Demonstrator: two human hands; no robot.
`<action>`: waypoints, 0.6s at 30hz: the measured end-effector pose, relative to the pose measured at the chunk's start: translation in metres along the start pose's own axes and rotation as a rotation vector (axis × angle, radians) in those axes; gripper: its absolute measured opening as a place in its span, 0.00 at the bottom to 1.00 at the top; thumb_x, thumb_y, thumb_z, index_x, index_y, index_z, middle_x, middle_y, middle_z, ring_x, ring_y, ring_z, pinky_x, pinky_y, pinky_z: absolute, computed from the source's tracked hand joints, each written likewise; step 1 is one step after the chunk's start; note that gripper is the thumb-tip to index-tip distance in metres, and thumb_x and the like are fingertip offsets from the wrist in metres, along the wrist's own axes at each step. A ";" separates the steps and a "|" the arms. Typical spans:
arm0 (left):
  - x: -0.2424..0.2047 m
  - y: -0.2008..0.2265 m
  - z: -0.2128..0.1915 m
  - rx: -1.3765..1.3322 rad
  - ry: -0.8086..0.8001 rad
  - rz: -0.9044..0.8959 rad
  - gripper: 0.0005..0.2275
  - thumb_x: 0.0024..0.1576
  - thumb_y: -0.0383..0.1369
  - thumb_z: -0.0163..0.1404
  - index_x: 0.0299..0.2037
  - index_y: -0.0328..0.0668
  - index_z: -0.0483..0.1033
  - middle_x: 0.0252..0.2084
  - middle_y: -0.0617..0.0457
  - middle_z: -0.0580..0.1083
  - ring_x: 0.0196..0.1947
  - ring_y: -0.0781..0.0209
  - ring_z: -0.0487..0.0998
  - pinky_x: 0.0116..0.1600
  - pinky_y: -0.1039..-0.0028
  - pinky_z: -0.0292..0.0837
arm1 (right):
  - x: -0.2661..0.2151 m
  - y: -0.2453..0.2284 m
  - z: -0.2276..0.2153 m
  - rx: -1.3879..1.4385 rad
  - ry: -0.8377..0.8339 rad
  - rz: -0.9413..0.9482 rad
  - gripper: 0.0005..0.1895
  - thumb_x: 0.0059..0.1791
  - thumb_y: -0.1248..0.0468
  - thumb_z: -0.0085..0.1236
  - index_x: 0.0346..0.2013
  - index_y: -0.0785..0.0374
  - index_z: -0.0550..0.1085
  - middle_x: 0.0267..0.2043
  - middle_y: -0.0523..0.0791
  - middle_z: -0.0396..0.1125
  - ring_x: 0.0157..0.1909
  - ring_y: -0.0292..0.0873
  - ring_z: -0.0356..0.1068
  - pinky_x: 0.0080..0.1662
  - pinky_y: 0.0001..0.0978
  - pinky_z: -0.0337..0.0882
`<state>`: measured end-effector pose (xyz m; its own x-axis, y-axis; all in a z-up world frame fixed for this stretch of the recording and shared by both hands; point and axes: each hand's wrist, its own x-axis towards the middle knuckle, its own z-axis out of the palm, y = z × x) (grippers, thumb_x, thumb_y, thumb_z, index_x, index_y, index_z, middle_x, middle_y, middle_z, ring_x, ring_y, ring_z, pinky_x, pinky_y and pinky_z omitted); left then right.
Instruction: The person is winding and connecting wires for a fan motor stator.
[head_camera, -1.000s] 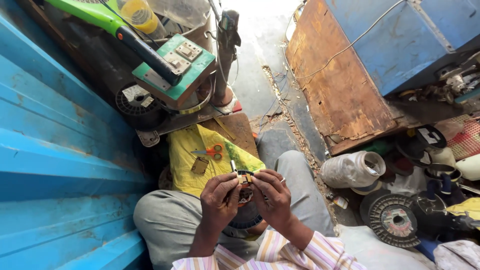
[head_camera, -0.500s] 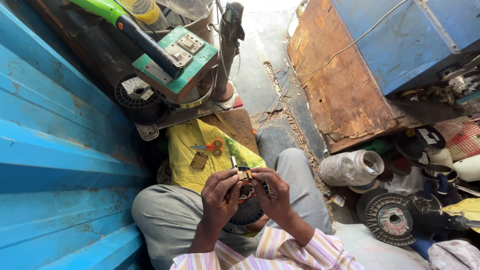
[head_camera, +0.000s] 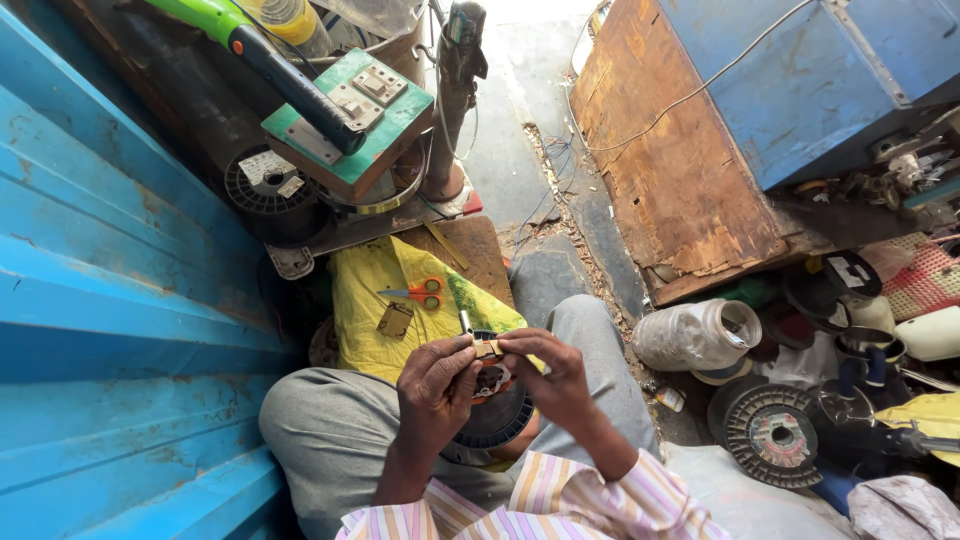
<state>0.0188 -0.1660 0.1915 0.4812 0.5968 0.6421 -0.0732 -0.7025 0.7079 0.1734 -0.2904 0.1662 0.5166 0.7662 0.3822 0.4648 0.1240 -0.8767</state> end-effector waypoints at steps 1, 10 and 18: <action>0.000 0.000 -0.001 -0.014 -0.006 -0.006 0.07 0.54 0.26 0.62 0.41 0.39 0.80 0.45 0.47 0.80 0.46 0.51 0.82 0.50 0.66 0.79 | 0.000 0.006 -0.006 0.091 -0.066 0.068 0.10 0.48 0.73 0.61 0.45 0.65 0.80 0.47 0.50 0.76 0.47 0.43 0.78 0.48 0.33 0.79; 0.001 -0.014 -0.010 -0.091 -0.154 0.027 0.07 0.54 0.25 0.62 0.41 0.40 0.80 0.45 0.47 0.80 0.46 0.48 0.83 0.53 0.63 0.78 | 0.019 0.040 -0.036 -0.047 -0.300 -0.064 0.16 0.46 0.67 0.67 0.47 0.64 0.78 0.45 0.46 0.77 0.51 0.45 0.77 0.55 0.37 0.74; 0.013 0.010 -0.028 0.096 -0.280 -0.031 0.10 0.57 0.24 0.60 0.48 0.38 0.80 0.56 0.43 0.75 0.60 0.40 0.73 0.64 0.53 0.69 | 0.088 0.020 -0.037 0.393 -0.861 0.196 0.29 0.57 0.58 0.57 0.71 0.65 0.62 0.65 0.49 0.67 0.66 0.43 0.64 0.66 0.39 0.66</action>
<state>0.0001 -0.1551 0.2152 0.7052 0.4979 0.5047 0.0223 -0.7271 0.6861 0.2546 -0.2443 0.1933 -0.2172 0.9761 0.0110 0.0720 0.0272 -0.9970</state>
